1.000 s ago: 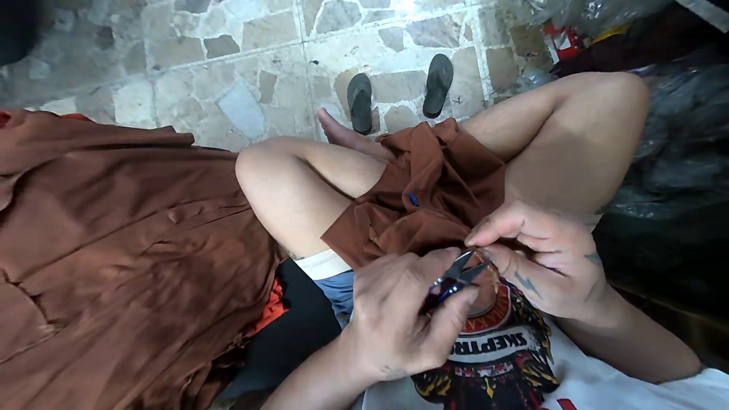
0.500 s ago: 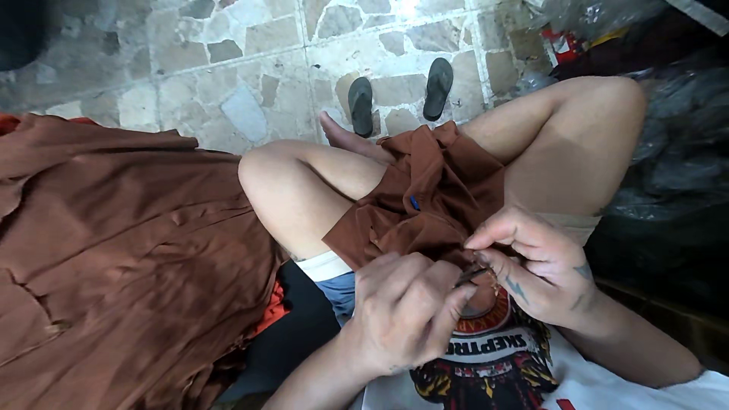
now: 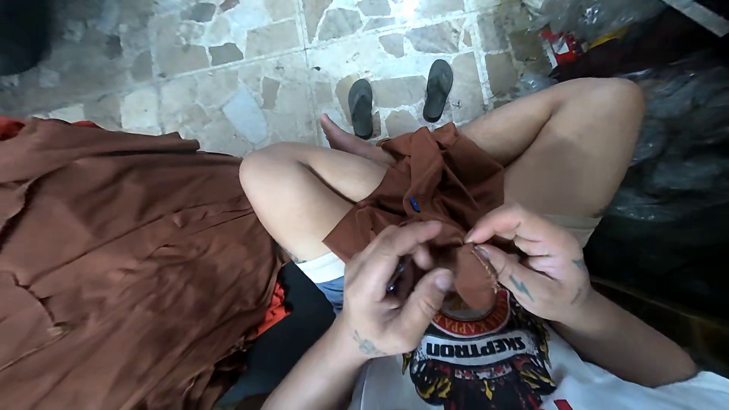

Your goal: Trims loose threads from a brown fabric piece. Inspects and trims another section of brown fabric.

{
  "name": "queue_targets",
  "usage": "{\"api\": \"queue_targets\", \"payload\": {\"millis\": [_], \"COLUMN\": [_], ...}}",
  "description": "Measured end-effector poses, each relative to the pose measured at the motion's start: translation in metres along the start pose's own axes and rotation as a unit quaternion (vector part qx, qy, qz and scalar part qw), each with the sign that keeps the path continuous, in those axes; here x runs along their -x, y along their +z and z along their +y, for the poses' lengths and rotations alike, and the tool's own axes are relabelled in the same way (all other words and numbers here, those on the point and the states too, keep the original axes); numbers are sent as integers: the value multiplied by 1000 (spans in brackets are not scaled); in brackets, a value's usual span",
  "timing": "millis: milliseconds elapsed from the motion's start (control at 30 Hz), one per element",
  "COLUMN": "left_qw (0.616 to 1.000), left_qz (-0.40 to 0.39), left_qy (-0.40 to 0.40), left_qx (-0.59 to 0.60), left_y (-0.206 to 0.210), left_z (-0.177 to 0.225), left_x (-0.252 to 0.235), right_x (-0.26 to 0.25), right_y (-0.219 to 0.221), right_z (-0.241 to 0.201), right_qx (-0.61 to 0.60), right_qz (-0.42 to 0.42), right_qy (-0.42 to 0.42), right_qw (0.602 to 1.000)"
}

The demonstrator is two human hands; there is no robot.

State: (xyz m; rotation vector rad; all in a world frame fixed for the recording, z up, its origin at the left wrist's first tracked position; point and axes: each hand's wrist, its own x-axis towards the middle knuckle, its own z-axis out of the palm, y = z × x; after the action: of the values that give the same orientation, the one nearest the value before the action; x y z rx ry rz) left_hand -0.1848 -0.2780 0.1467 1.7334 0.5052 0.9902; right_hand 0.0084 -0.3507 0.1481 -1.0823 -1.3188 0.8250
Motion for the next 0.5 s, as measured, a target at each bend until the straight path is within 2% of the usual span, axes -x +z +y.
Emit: {"api": "queue_targets", "payload": {"millis": [133,300,500], "left_qw": [999,999,999], "left_qz": [-17,-51,-34], "left_qy": [21,-2,-11], "left_qx": [-27,16,20], "left_y": [9,5,4], "left_z": [-3,-1,-2], "left_x": [-4,-7,-7], "right_x": [0,0,7], "right_y": [0,-4,-3], "right_z": [1,-1,3], "right_qx": [4,6,-41], "right_qz": [-3,6,-14], "right_qy": [4,11,-2], "right_qw": [1000,1000,999]}}
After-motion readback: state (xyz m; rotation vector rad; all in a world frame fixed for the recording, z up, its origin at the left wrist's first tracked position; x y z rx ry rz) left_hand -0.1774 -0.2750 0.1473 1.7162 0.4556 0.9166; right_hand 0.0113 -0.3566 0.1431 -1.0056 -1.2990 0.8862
